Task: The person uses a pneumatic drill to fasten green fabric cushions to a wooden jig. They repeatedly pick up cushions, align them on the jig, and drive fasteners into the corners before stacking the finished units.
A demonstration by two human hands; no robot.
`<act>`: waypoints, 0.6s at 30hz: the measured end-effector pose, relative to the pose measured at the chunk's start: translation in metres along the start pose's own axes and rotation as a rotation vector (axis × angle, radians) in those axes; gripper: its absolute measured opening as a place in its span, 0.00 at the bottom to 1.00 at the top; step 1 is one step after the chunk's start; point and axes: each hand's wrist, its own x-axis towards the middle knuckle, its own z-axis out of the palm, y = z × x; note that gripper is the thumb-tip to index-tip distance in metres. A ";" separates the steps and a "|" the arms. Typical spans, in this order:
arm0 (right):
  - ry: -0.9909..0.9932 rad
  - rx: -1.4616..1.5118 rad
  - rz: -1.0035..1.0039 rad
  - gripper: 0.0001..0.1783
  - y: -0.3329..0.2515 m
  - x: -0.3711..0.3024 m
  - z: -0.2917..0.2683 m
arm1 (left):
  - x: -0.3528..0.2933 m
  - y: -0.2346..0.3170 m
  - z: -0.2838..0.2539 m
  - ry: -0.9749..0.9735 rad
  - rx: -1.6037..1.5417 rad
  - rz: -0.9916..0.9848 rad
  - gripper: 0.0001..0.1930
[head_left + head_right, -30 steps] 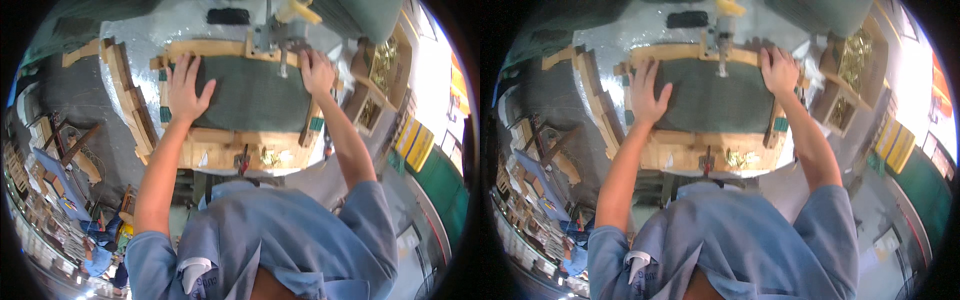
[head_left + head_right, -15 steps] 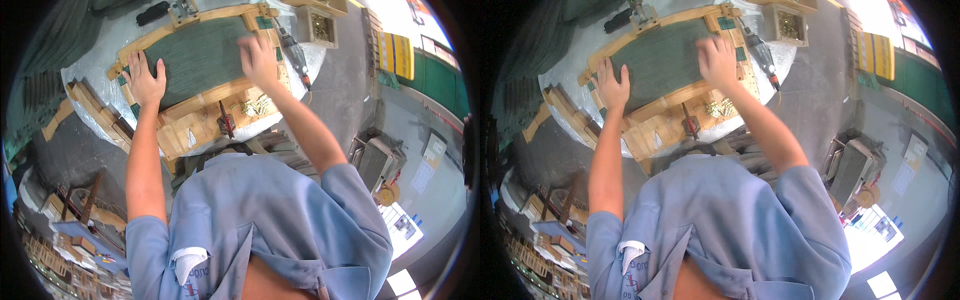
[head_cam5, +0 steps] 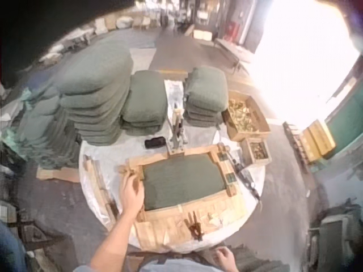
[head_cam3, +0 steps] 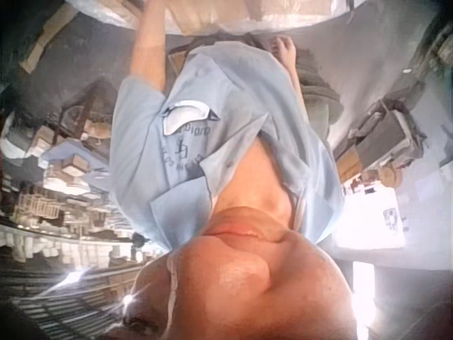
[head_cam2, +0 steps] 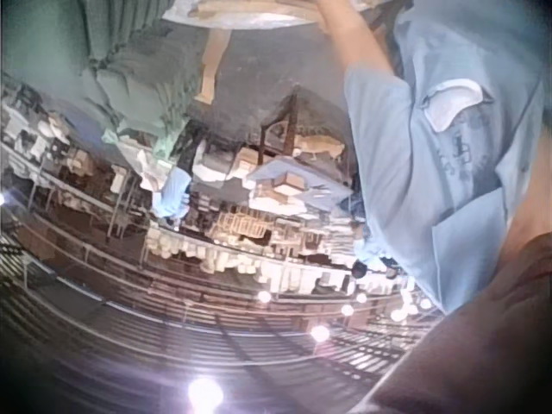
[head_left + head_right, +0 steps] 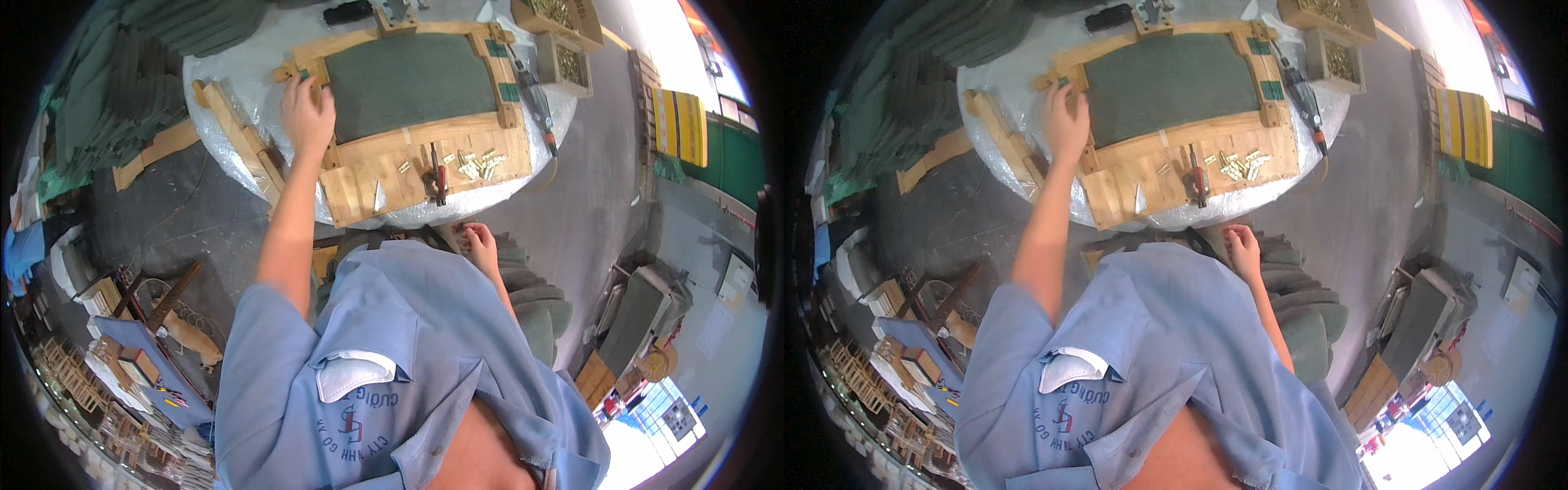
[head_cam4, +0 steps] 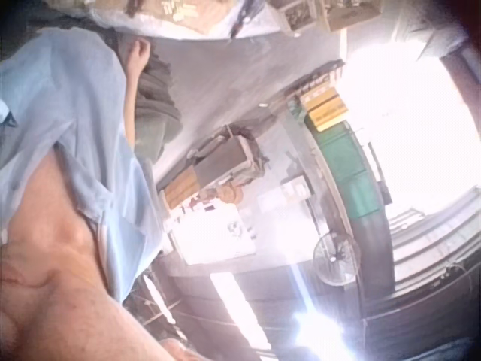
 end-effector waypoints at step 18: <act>-0.177 -0.435 -0.175 0.14 -0.082 0.090 0.039 | -0.097 -0.100 -0.081 -0.238 0.374 -0.808 0.53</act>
